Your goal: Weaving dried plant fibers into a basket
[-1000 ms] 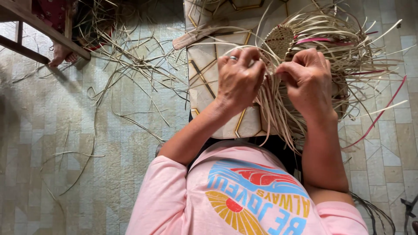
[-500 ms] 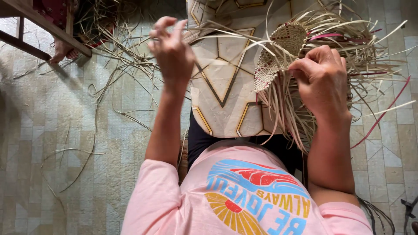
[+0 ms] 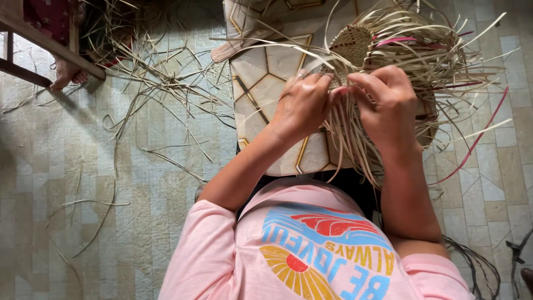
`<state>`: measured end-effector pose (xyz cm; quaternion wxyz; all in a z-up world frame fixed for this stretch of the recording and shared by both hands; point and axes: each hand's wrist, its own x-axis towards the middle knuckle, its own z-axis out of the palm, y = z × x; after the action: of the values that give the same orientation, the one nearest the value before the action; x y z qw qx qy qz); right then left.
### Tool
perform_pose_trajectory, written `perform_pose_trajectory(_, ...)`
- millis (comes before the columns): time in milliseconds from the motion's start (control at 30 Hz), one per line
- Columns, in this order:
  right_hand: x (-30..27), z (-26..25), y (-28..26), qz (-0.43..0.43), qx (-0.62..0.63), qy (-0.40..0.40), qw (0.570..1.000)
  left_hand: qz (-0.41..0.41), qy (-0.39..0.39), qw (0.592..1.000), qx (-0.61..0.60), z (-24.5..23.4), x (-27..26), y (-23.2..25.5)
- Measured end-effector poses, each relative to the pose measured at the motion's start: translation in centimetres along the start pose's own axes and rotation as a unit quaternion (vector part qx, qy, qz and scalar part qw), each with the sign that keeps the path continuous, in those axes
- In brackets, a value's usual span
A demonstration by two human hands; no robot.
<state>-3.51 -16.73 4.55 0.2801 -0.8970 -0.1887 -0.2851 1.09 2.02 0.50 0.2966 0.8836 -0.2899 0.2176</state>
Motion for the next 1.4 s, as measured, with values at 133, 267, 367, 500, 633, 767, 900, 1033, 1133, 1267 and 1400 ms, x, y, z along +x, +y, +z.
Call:
perform_pose_trajectory(133, -2.2, -0.9, 0.4, 0.106, 0.078, 0.03, 0.991, -0.119, -0.061, 0.962, -0.237, 1.3, 0.9, -1.1)
perform_pose_trajectory(267, -5.2, 1.6, 3.2, 0.192, 0.106, -0.017, 0.976, -0.207, -0.072, 0.877, -0.427, 3.5, 1.1, -1.5)
perform_pose_trajectory(367, -6.4, 3.7, 3.8, 0.289, 0.195, -0.061, 0.935, -0.227, -0.048, 0.836, -0.497, 3.1, 1.6, -0.5)
perform_pose_trajectory(500, -5.5, 4.1, 1.7, 0.348, 0.325, -0.006, 0.879, -0.254, -0.054, 0.864, -0.432, 3.9, 1.4, -0.4)
perform_pose_trajectory(633, -4.9, 4.8, 0.5, 0.373, 0.37, 0.056, 0.849, -0.252, -0.06, 0.833, -0.489, 1.4, 1.5, 0.4)
perform_pose_trajectory(767, -6.7, 6.4, 3.0, 0.358, 0.415, 0.109, 0.829, -0.142, -0.044, 0.883, -0.445, 2.1, 1.1, -0.1)
perform_pose_trajectory(900, -7.0, 6.2, 3.1, 0.352, 0.45, 0.131, 0.81, -0.149, -0.032, 0.866, -0.477, 3.3, 0.4, -0.6)
perform_pose_trajectory(1033, -5.2, 4.6, 0.6, 0.326, 0.421, 0.082, 0.842, -0.174, -0.046, 0.86, -0.478, 4.3, -0.2, -0.9)
perform_pose_trajectory(1133, -6.6, 1.1, 1.8, 0.179, 0.121, -0.028, 0.976, -0.175, -0.054, 0.867, -0.464, 3.3, -0.4, -0.6)
perform_pose_trajectory(1267, -2.4, -3.0, 0.1, 0.081, 0.037, 0.039, 0.995, -0.163, -0.062, 0.878, -0.446, 1.8, 0.2, 0.4)
perform_pose_trajectory(1400, 1.2, -3.8, -0.1, -0.047, -0.073, -0.027, 0.996, -0.186, -0.077, 0.906, -0.372, 0.9, 0.9, 1.8)
